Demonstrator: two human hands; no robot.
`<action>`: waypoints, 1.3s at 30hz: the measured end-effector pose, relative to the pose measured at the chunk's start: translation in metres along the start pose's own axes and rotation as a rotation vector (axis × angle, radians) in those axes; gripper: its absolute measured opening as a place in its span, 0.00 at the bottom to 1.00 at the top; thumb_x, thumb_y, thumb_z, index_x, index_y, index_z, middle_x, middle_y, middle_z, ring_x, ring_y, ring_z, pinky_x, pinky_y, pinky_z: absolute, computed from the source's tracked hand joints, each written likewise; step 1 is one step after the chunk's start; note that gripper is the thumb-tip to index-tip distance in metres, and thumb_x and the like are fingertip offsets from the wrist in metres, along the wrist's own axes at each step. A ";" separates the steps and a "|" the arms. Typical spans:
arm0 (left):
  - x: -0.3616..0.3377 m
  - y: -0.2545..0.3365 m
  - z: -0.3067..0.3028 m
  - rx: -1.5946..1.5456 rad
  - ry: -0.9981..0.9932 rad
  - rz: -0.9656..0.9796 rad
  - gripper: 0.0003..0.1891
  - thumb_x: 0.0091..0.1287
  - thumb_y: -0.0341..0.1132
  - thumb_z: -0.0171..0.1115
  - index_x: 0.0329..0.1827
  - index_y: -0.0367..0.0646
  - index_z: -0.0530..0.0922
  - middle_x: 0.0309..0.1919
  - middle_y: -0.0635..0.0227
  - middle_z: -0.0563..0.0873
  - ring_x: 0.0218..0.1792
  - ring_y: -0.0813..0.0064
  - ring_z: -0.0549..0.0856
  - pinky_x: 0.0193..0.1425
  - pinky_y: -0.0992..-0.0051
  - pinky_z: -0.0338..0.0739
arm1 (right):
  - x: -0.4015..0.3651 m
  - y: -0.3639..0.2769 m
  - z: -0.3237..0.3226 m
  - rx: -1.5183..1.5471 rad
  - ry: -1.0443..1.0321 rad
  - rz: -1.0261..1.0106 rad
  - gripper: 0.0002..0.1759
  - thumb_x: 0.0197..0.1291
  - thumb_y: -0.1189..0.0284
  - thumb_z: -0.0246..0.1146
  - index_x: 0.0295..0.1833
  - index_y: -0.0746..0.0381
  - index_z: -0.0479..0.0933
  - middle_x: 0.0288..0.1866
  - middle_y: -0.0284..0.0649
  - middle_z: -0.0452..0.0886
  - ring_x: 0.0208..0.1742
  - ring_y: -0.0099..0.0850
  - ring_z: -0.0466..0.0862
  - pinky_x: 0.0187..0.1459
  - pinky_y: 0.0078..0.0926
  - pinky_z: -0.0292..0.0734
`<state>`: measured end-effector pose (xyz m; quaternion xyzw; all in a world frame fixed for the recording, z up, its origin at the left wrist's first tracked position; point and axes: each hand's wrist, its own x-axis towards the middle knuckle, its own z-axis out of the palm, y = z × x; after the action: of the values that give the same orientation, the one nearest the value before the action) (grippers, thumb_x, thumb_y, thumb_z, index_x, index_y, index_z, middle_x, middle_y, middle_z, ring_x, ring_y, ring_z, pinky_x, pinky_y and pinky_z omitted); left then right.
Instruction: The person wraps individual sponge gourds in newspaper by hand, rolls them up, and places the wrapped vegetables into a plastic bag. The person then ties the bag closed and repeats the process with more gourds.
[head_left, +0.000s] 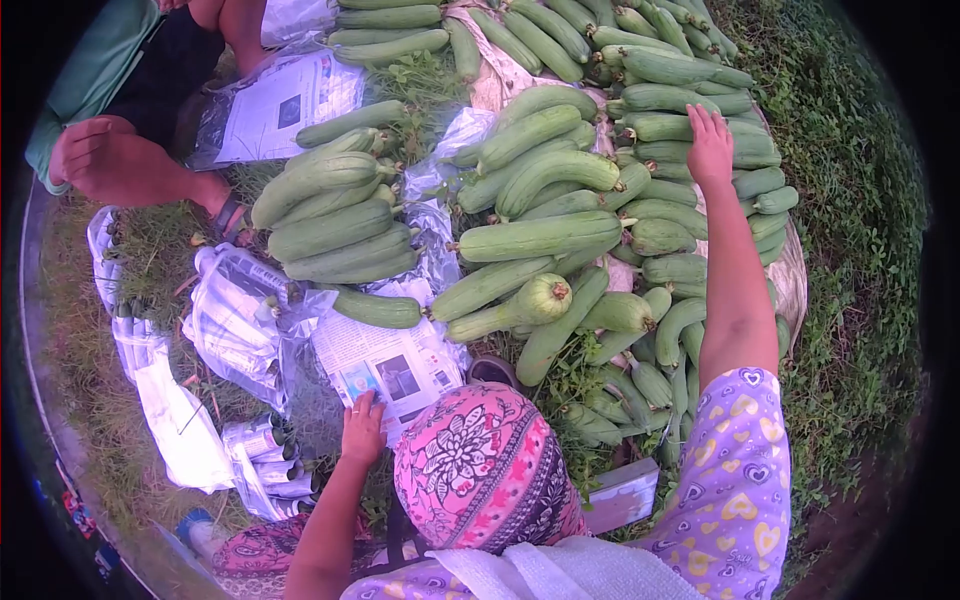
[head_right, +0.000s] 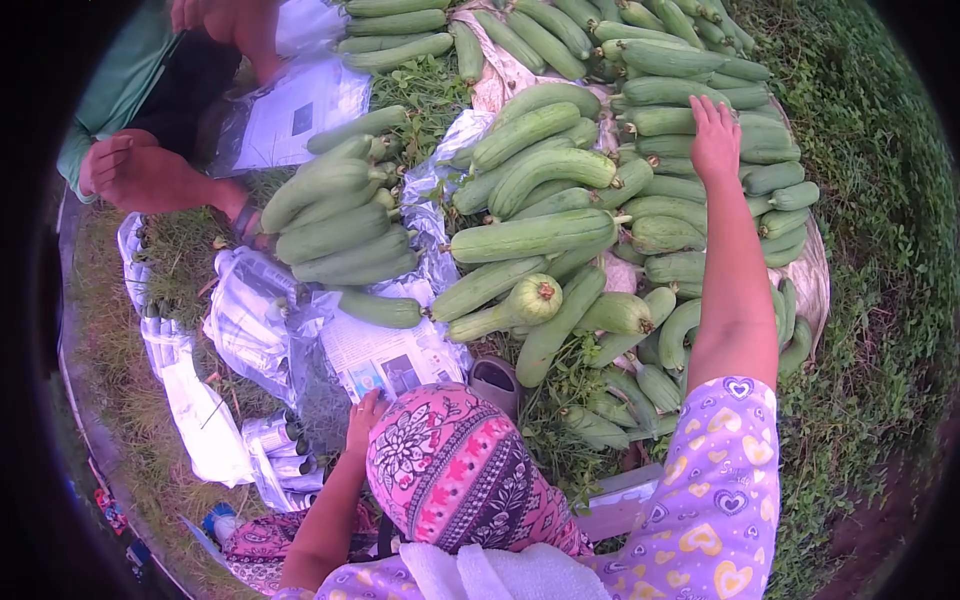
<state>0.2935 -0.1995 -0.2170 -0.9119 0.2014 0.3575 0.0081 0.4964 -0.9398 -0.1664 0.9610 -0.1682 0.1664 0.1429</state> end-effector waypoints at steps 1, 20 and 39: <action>0.002 0.001 0.000 0.002 -0.012 0.001 0.30 0.55 0.34 0.68 0.63 0.47 0.72 0.72 0.61 0.61 0.74 0.60 0.59 0.75 0.53 0.56 | 0.005 -0.004 0.002 -0.046 -0.065 -0.005 0.33 0.60 0.78 0.54 0.72 0.46 0.64 0.68 0.31 0.70 0.68 0.37 0.68 0.70 0.52 0.57; -0.007 0.005 0.003 -0.026 0.022 0.075 0.41 0.53 0.48 0.72 0.71 0.48 0.65 0.77 0.63 0.54 0.77 0.61 0.52 0.77 0.51 0.52 | -0.117 -0.288 -0.204 1.525 -0.746 -0.264 0.29 0.47 0.71 0.70 0.57 0.66 0.73 0.46 0.36 0.78 0.51 0.27 0.76 0.56 0.26 0.70; -0.028 -0.016 0.073 -0.055 0.340 0.112 0.23 0.65 0.34 0.53 0.62 0.36 0.74 0.68 0.50 0.69 0.70 0.49 0.67 0.73 0.54 0.62 | -0.333 -0.450 -0.156 1.215 -0.697 -1.250 0.28 0.45 0.70 0.71 0.55 0.60 0.75 0.51 0.39 0.76 0.54 0.40 0.76 0.53 0.38 0.74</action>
<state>0.2339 -0.1634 -0.2550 -0.9464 0.2407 0.2035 -0.0710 0.3256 -0.3905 -0.2465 0.7827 0.4609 -0.1783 -0.3784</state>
